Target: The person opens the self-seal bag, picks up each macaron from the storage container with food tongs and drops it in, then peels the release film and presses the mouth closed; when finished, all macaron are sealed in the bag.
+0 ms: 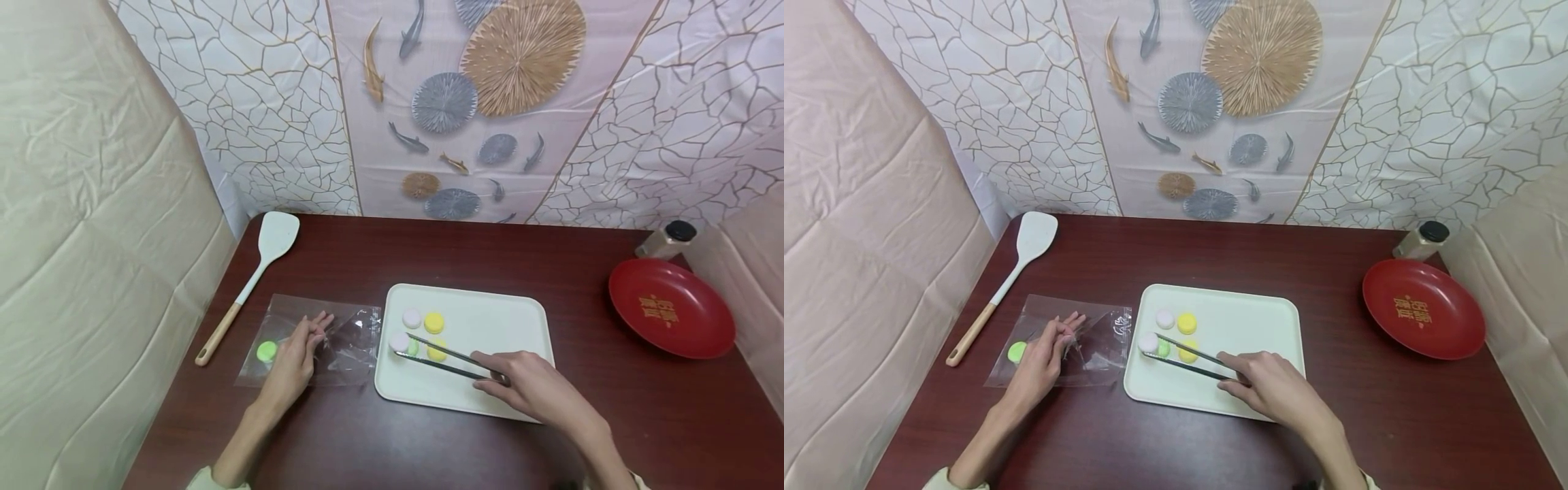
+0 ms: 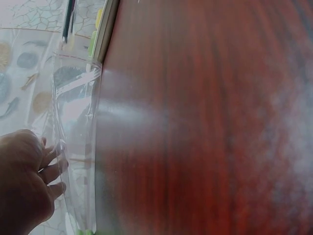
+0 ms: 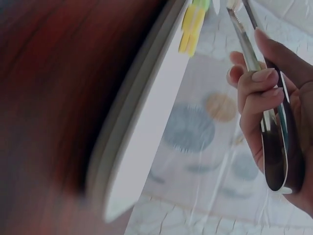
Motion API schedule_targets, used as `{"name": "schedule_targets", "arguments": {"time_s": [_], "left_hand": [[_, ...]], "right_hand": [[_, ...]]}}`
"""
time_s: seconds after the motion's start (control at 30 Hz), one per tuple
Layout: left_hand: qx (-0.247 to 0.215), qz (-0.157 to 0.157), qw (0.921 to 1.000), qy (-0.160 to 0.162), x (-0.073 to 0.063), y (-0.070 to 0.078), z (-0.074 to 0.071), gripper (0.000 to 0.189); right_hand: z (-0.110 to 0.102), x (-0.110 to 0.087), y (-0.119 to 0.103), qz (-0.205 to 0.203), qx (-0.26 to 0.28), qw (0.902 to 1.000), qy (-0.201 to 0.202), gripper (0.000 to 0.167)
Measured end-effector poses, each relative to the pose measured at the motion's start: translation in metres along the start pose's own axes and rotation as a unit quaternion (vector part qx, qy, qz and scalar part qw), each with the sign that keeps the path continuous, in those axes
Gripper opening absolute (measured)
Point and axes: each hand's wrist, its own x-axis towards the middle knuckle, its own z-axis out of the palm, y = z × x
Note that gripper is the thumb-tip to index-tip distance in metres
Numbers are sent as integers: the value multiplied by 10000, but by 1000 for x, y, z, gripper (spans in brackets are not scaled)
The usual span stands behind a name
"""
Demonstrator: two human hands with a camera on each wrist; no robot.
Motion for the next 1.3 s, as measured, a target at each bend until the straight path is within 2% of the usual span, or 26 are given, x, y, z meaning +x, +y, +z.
{"name": "schedule_targets", "arguments": {"time_s": [0.27, 0.7, 0.93, 1.13, 1.3], "left_hand": [[-50, 37, 10000, -1, 0, -1, 0, 5], [-77, -98, 9999, -117, 0, -1, -1, 8], [-29, 112, 9999, 94, 0, 2, -1, 5], [25, 67, 9999, 126, -1, 3, -2, 6], [63, 177, 9995, 235, -2, 4, -2, 5]], "right_hand": [[13, 32, -18, -152, -155, 9993, -298, 31], [28, 59, -35, -228, -305, 9976, -577, 23], [38, 75, -47, -335, -433, 9964, -653, 18], [44, 87, -57, -354, -581, 9955, -657, 18], [50, 96, -64, -332, -642, 9954, -626, 19]]}}
